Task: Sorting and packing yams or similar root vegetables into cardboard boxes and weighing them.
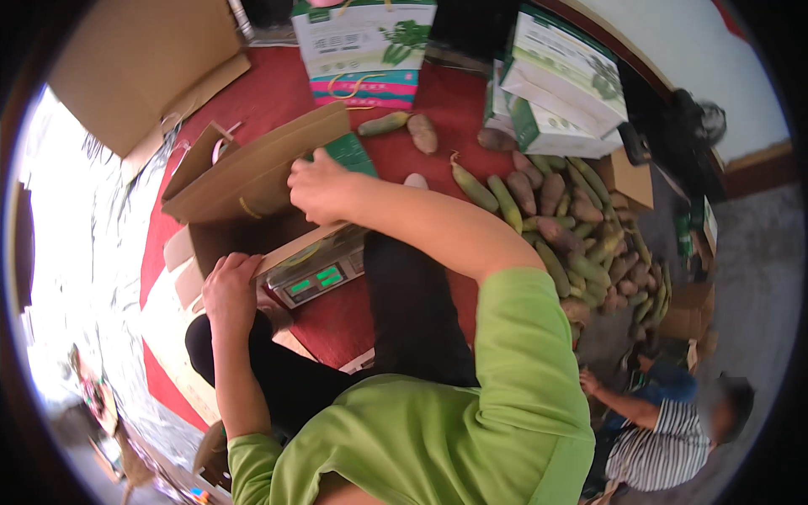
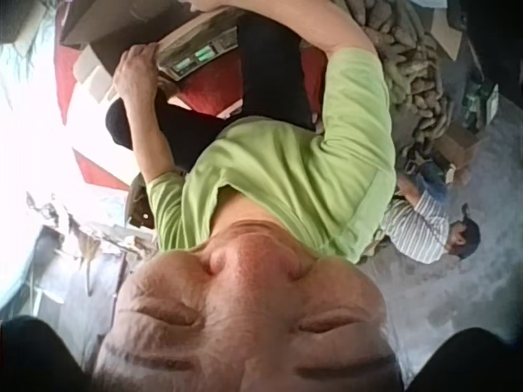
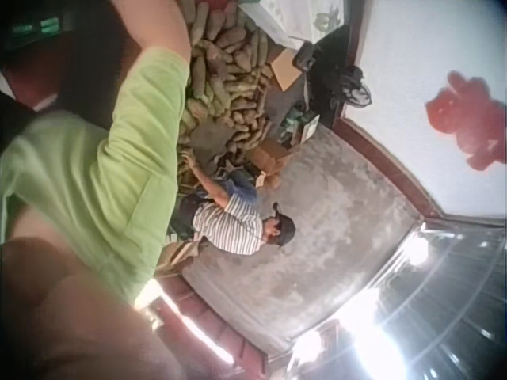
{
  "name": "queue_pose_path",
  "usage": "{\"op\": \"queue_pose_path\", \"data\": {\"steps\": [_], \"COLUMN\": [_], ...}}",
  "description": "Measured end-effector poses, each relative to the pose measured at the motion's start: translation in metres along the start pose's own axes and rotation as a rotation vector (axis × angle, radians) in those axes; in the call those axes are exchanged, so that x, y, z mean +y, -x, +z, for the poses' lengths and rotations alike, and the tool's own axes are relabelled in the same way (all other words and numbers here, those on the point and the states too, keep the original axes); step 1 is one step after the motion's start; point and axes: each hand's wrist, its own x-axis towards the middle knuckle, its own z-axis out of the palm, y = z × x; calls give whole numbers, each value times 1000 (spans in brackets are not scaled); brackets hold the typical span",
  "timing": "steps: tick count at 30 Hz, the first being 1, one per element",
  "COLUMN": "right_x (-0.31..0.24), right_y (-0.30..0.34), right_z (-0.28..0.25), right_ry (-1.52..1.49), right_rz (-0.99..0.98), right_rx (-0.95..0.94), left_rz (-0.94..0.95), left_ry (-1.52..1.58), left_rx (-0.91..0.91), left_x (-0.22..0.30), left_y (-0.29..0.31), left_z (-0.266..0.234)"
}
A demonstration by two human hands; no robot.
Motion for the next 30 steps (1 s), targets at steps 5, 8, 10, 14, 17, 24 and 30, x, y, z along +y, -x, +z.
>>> {"op": "queue_pose_path", "data": {"steps": [5, 8, 10, 14, 17, 24, 30], "right_x": [5, 22, 45, 71, 56, -31, -186], "right_y": [19, 50, 76, 131, 195, 337, 378], "right_z": [-3, -19, -16, 10, 32, 213, 366], "right_ry": [265, 396, 378, -216, -378, -688, -838], "right_rz": [93, 227, 326, 406, 558, 1070, 1148], "right_rx": [84, 185, 261, 716, 842, 359, -330], "left_rz": [-32, -27, -15, -31, 10, 102, 98], "left_ry": [23, -17, -19, -3, -44, -29, -61], "left_rx": [-22, -5, -5, -43, -61, -19, -37], "left_x": [0, 0, -1, 1, -4, -9, -2], "left_y": [6, 6, 4, 3, 3, 6, 7], "left_z": [4, 7, 8, 6, 12, 20, 19]}}
